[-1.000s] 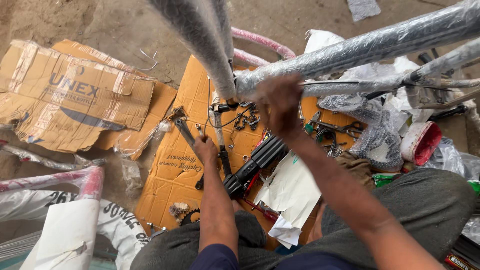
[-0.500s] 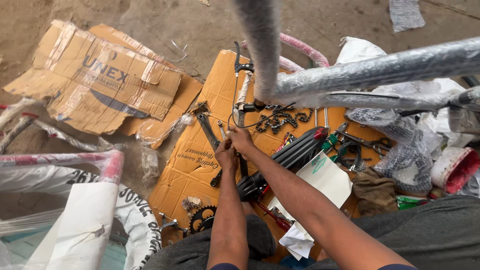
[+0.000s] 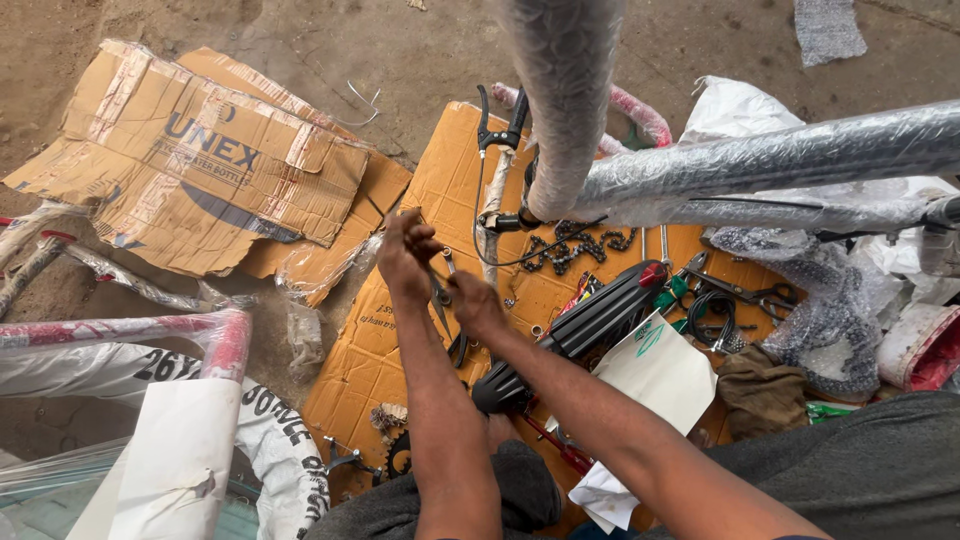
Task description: The person assembles a bicycle by attaching the crankset to the frame and installing the seat post. They use a wrench to tighten bolts and adjust components, working on a cardboard-covered floor with tools and parts laid out.
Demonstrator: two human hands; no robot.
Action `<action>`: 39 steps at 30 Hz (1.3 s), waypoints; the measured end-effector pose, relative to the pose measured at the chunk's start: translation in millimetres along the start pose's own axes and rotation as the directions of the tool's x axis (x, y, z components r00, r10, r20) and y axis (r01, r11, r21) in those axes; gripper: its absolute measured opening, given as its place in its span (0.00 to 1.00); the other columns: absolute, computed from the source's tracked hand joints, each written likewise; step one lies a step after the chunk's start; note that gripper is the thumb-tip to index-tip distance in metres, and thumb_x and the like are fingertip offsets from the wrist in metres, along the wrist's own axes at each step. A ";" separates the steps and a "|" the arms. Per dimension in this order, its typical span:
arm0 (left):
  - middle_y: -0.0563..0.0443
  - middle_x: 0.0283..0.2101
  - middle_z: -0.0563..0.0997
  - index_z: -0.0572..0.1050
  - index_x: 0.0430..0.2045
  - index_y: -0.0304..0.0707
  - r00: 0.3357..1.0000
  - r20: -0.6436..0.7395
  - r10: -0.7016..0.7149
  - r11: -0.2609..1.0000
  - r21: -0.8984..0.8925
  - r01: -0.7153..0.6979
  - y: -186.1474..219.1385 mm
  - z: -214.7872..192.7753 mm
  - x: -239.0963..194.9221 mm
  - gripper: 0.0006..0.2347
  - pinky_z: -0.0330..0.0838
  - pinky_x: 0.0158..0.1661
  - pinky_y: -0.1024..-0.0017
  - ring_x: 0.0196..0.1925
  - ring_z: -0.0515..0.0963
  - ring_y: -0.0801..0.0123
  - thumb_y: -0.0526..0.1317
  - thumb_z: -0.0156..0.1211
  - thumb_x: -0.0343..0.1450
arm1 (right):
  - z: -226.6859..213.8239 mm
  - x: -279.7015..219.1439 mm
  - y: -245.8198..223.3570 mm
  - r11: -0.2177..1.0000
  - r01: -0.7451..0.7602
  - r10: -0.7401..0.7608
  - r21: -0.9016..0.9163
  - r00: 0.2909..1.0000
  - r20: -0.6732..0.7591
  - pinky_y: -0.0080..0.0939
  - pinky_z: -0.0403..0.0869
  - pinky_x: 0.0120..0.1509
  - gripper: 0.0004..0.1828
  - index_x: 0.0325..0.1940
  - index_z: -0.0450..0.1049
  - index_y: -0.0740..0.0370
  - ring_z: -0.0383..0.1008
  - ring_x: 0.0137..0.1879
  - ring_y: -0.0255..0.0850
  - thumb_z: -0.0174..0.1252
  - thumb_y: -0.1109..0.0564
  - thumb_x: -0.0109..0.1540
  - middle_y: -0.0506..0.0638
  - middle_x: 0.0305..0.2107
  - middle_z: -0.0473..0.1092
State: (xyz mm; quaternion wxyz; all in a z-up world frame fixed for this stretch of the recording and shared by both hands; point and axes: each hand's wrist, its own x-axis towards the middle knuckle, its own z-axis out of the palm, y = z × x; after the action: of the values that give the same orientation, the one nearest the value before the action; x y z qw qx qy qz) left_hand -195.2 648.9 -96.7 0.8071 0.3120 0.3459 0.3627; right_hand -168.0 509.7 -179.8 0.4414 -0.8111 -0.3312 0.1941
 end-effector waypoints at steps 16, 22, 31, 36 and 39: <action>0.45 0.37 0.85 0.81 0.41 0.31 0.996 0.034 0.081 0.519 0.852 -0.071 31.4 45.7 -41.5 0.11 0.75 0.40 0.69 0.37 0.82 0.66 0.41 0.61 0.72 | 0.1 60.3 44.8 0.932 -0.255 0.339 -0.257 0.866 0.369 0.61 0.75 0.55 0.15 0.45 0.74 0.66 0.77 0.50 0.66 0.45 0.54 0.65 0.70 0.41 0.75; 0.41 0.38 0.86 0.81 0.41 0.34 0.975 0.179 0.130 0.457 0.862 -0.219 53.9 95.0 -69.1 0.11 0.78 0.43 0.66 0.39 0.85 0.61 0.41 0.60 0.71 | -17.8 52.7 33.9 0.914 -0.065 0.254 -0.400 0.860 0.442 0.61 0.71 0.54 0.20 0.56 0.72 0.59 0.75 0.51 0.61 0.54 0.51 0.61 0.65 0.44 0.75; 0.32 0.41 0.83 0.82 0.38 0.36 0.983 0.147 -0.106 -0.065 0.986 -0.155 2.5 144.6 -92.9 0.12 0.74 0.49 0.49 0.46 0.82 0.41 0.44 0.58 0.69 | -87.1 -57.1 35.0 0.944 -0.271 0.308 0.189 0.929 -0.204 0.45 0.76 0.49 0.25 0.64 0.71 0.58 0.77 0.42 0.44 0.52 0.59 0.61 0.51 0.40 0.76; 0.31 0.41 0.81 0.77 0.40 0.30 0.980 0.150 0.129 0.039 0.987 -0.157 -12.1 171.0 -103.1 0.20 0.74 0.49 0.51 0.46 0.82 0.40 0.48 0.67 0.63 | -188.5 -72.0 -30.7 0.894 0.054 0.131 0.445 0.917 -0.376 0.38 0.75 0.57 0.25 0.65 0.65 0.65 0.73 0.53 0.39 0.59 0.64 0.64 0.52 0.51 0.69; 0.32 0.43 0.81 0.73 0.44 0.30 0.981 0.128 0.147 0.027 0.991 -0.133 -0.7 184.1 -115.0 0.25 0.75 0.50 0.54 0.47 0.82 0.42 0.48 0.73 0.60 | -227.9 -66.3 -53.0 0.861 0.052 0.127 0.506 0.941 -0.313 0.37 0.75 0.52 0.24 0.65 0.66 0.66 0.72 0.49 0.38 0.57 0.64 0.64 0.51 0.50 0.71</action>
State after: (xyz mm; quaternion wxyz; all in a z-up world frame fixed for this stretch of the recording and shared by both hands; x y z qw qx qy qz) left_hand -107.7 509.8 45.2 0.3257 0.8130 0.4720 0.1011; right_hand -95.8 349.5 -11.6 0.6851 -0.6935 -0.1720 0.1419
